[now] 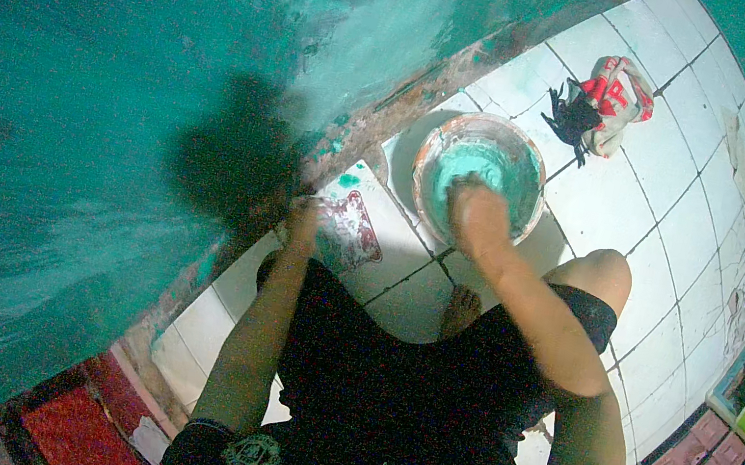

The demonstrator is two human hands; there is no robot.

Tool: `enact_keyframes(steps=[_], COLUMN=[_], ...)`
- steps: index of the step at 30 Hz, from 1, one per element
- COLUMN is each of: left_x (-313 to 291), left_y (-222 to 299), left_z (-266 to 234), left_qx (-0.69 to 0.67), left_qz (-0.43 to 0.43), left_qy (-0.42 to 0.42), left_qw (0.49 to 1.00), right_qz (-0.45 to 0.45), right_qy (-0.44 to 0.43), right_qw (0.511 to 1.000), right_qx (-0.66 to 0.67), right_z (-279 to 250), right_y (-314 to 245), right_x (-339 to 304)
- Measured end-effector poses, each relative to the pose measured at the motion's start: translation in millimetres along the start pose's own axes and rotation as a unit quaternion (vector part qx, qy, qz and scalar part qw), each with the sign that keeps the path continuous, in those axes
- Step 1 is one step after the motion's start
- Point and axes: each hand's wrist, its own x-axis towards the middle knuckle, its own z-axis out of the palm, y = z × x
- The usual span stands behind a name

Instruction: The person applies a light-green plaster mixture to a wall using a putty knife, scooping the material from a small tub and smoothing it onto the lower section of the green wall.

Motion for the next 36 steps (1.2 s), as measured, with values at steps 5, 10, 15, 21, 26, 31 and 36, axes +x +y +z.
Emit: enact_keyframes(steps=[5,10,15,21,26,31,36], left_x=[-30,-82,-126,-125,-117,-120,-137], left_y=[58,64,1,-61,-85,-131,-162], left_z=[-48,-129,-211,-229,-236,-246,-246], left_qx=[-0.079,-0.091,-0.067,-0.084,-0.073,-0.067,-0.064], left_qz=[0.035,0.091,0.025,-0.042,-0.030,-0.142,-0.146], left_qy=[0.004,0.028,0.100,0.099,0.074,0.057,0.033], left_qw=[0.996,0.991,0.992,0.991,0.994,0.986,0.987], right_qz=[0.040,0.092,0.153,0.211,0.252,0.233,0.261], right_qy=[-0.143,0.017,0.048,-0.020,-0.032,0.043,0.042], right_qw=[0.975,0.987,0.987,0.975,0.966,0.971,0.964], right_qx=[0.166,0.130,0.008,0.061,0.049,0.022,0.007], right_z=[107,241,248,264,242,260,272], right_y=[-66,-85,-125,-119,-134,-141,-142], right_x=[7,17,23,31,38,25,32])
